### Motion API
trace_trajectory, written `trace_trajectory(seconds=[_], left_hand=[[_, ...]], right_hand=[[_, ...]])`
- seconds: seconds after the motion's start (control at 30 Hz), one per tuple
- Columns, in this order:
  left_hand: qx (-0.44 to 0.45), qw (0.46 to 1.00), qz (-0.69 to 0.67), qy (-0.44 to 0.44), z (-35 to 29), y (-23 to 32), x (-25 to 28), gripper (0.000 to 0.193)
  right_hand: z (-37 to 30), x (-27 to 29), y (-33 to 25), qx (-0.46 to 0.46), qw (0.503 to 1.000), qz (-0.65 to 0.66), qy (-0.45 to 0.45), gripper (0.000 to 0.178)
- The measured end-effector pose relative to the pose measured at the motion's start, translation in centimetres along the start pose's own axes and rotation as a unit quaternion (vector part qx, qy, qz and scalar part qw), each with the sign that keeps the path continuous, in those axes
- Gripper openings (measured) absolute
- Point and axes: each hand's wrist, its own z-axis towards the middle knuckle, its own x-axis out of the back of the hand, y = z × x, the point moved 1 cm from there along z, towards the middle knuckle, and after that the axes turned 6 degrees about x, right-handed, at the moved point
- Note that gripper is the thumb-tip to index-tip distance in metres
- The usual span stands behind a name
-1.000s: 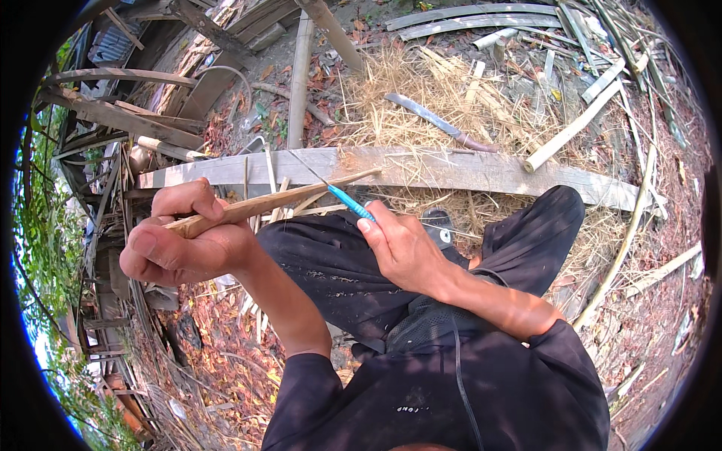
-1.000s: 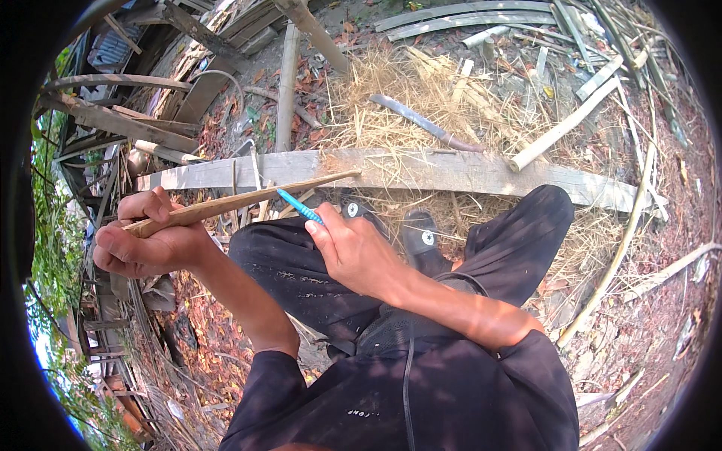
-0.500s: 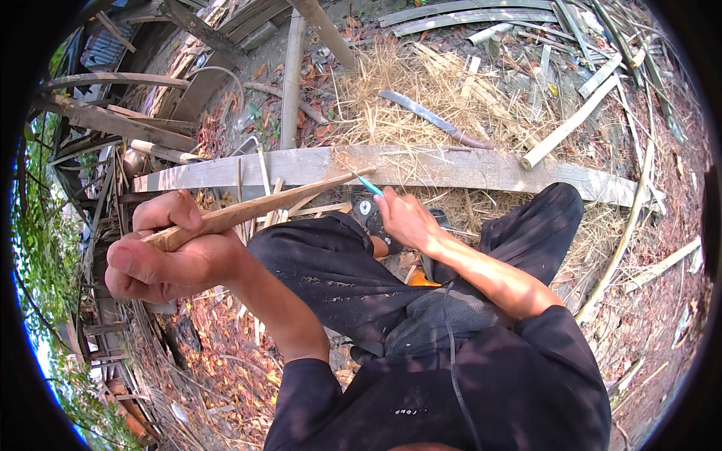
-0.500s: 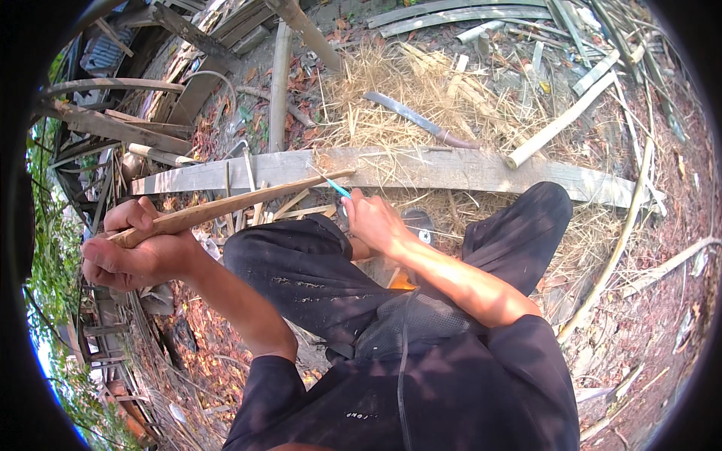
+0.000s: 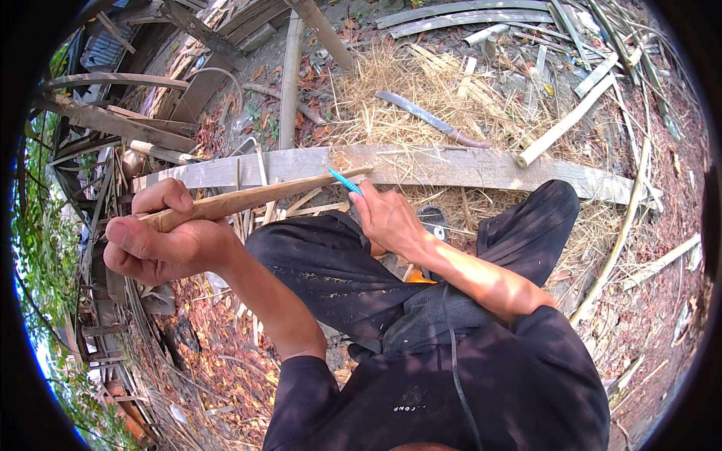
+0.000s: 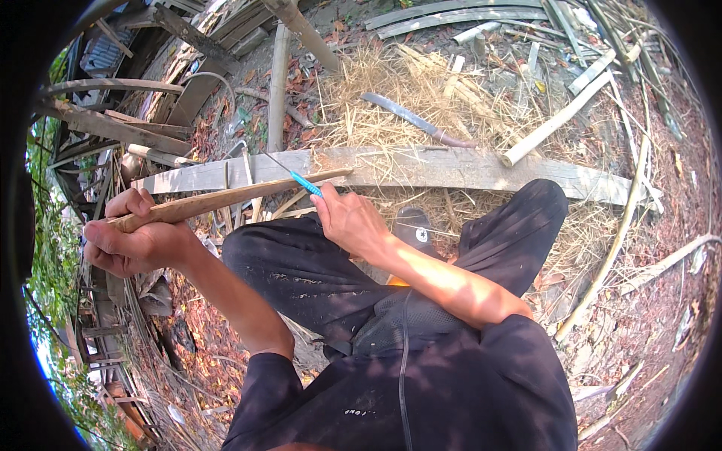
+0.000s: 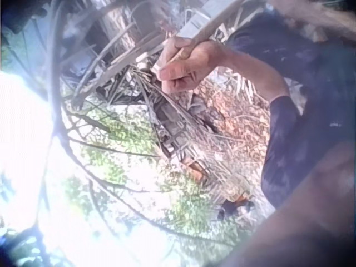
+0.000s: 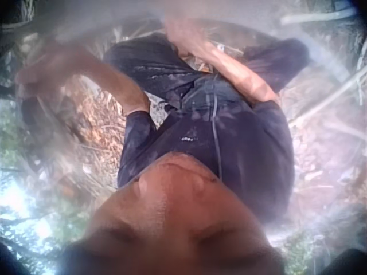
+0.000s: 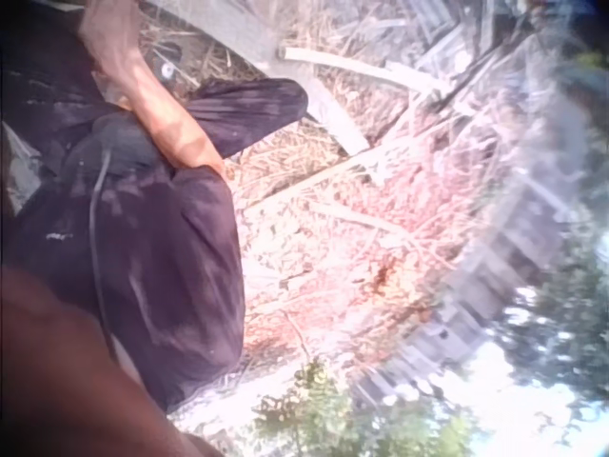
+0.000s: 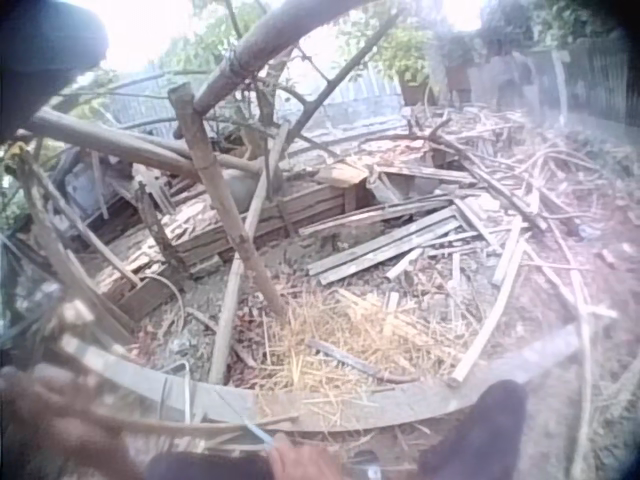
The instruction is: The person sits on the ground and uses a small knife to shave and shape a piece of wood. They hold the wood in their left hand and carefully scrape the surface with the knife in their right hand, removing thin strips of wood.
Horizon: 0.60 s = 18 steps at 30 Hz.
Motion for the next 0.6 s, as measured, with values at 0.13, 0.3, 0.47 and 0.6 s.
trace_trajectory(seconds=[0.13,0.3,0.47,0.6], left_hand=[[0.008,1.0,0.004,0.009,-0.7,0.7,-0.1,0.03],[-0.005,1.0,0.003,0.013,0.1,-0.1,-0.1,0.031],[-0.003,1.0,0.005,0.014,-0.2,-0.2,-0.3,0.03],[0.009,0.999,0.023,0.034,0.0,-0.3,0.8,0.029]], right_hand=[[-0.9,-1.8,5.5,-0.074,0.997,0.007,-0.031,0.032],[-0.6,-1.4,3.0,-0.048,0.998,0.01,-0.037,0.036],[-2.1,-3.7,10.6,-0.098,0.99,-0.098,-0.025,0.037],[-1.3,-1.9,6.4,-0.096,0.994,0.023,-0.035,0.037]])
